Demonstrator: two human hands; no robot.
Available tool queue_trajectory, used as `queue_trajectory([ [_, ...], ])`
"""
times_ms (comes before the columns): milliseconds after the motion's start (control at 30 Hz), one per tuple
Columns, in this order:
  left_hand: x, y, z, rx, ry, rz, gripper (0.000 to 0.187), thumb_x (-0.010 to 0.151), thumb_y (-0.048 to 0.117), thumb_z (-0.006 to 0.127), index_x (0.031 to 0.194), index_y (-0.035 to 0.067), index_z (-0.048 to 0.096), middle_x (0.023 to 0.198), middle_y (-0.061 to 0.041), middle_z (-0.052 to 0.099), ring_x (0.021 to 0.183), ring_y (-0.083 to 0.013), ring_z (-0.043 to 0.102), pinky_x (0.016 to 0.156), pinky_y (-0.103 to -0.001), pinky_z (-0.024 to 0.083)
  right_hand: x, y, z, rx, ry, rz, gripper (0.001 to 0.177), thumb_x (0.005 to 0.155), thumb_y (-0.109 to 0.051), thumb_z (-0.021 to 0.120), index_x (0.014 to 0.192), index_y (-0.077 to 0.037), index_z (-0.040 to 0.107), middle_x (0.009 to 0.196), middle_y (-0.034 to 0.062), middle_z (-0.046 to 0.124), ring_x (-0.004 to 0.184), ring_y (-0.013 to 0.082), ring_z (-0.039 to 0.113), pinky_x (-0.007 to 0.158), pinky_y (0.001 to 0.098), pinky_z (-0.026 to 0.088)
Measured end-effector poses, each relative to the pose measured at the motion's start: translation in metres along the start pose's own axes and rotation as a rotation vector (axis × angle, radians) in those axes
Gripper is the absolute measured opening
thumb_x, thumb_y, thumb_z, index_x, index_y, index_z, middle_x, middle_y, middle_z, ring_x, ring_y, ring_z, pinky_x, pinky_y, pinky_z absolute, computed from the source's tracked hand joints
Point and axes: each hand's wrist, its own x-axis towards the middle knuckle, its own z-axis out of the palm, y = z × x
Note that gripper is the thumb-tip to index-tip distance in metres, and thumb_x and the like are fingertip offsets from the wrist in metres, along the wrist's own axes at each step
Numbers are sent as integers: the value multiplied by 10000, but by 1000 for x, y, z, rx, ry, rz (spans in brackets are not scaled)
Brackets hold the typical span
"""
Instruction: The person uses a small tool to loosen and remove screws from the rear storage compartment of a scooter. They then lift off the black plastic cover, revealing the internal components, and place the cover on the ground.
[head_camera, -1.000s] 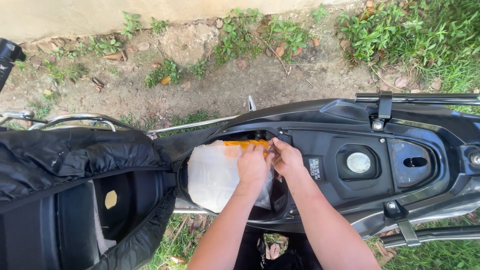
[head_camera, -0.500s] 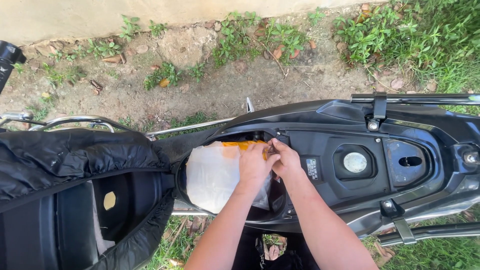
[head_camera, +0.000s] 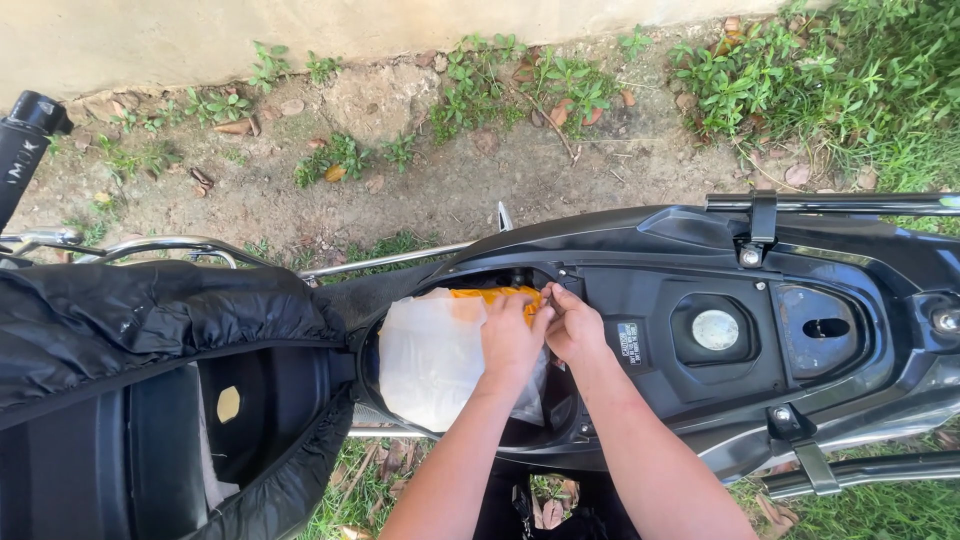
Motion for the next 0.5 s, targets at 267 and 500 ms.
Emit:
queue_trajectory([
  [267, 8, 20, -13, -187, -255, -293, 453, 996, 543, 727, 1356, 267, 750, 1181, -44, 830, 1291, -303, 734, 1089, -449, 586, -11, 0, 7, 6, -20, 11, 208, 1038, -145, 801, 1234, -77, 807, 1023, 89, 837, 870, 206, 778, 816, 319, 652],
  [500, -2, 21, -20, 20, -138, 125, 461, 894, 633, 820, 1172, 265, 821, 1161, 10, 720, 1102, -329, 786, 987, -467, 639, -29, -11, 18, -75, -26, -1, 127, 1041, -127, 807, 1157, -77, 795, 955, 93, 790, 800, 178, 763, 594, 139, 589],
])
